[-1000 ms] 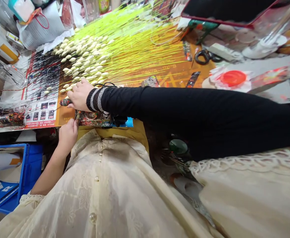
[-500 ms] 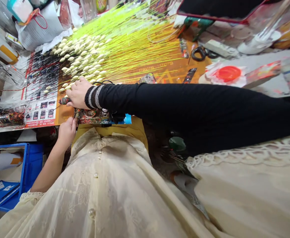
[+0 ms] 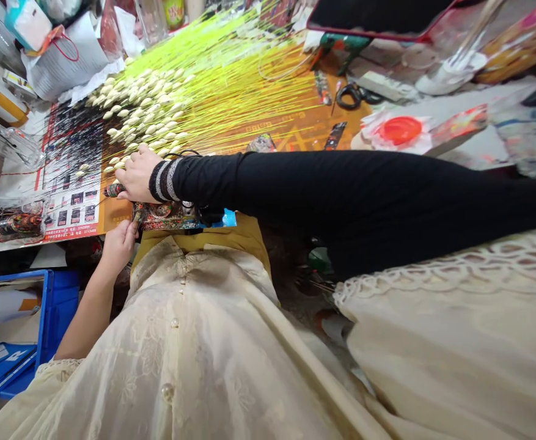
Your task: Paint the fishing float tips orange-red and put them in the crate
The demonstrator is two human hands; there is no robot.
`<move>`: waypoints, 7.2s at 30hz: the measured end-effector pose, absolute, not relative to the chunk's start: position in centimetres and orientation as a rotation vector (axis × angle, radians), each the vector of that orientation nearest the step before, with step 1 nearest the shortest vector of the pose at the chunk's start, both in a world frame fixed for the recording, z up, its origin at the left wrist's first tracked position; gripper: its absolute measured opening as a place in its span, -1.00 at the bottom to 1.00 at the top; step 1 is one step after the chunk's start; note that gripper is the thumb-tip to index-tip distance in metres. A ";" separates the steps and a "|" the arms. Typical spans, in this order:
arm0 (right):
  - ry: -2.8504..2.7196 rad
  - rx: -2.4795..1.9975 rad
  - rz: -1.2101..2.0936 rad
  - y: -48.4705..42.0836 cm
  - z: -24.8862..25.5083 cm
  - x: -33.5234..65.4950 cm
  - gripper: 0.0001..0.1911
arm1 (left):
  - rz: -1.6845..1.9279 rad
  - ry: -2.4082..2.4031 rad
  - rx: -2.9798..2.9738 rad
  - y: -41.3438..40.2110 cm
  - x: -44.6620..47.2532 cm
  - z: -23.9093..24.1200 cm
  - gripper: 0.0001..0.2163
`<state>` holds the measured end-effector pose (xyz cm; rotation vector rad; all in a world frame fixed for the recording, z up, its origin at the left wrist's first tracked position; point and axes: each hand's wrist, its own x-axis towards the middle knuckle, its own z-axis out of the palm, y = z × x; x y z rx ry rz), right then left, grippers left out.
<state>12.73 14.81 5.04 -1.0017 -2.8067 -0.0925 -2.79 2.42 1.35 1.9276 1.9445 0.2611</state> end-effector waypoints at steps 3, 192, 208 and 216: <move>-2.821 -1.033 -0.076 14.7 5.4 12.8 -0.41 | 0.300 1.818 1.869 0.4 -3.4 0.6 -0.64; -3.055 -1.049 0.297 15.3 6.2 13.2 -0.06 | 0.680 2.058 2.676 -1.0 -3.3 -4.2 -0.68; -3.084 -1.130 0.486 16.1 6.6 12.8 -0.02 | -0.029 1.819 2.923 -0.8 -1.5 0.9 -0.61; -3.058 -1.198 0.363 15.3 6.7 12.4 -0.13 | -0.164 1.777 2.945 -0.4 -0.5 2.0 -0.62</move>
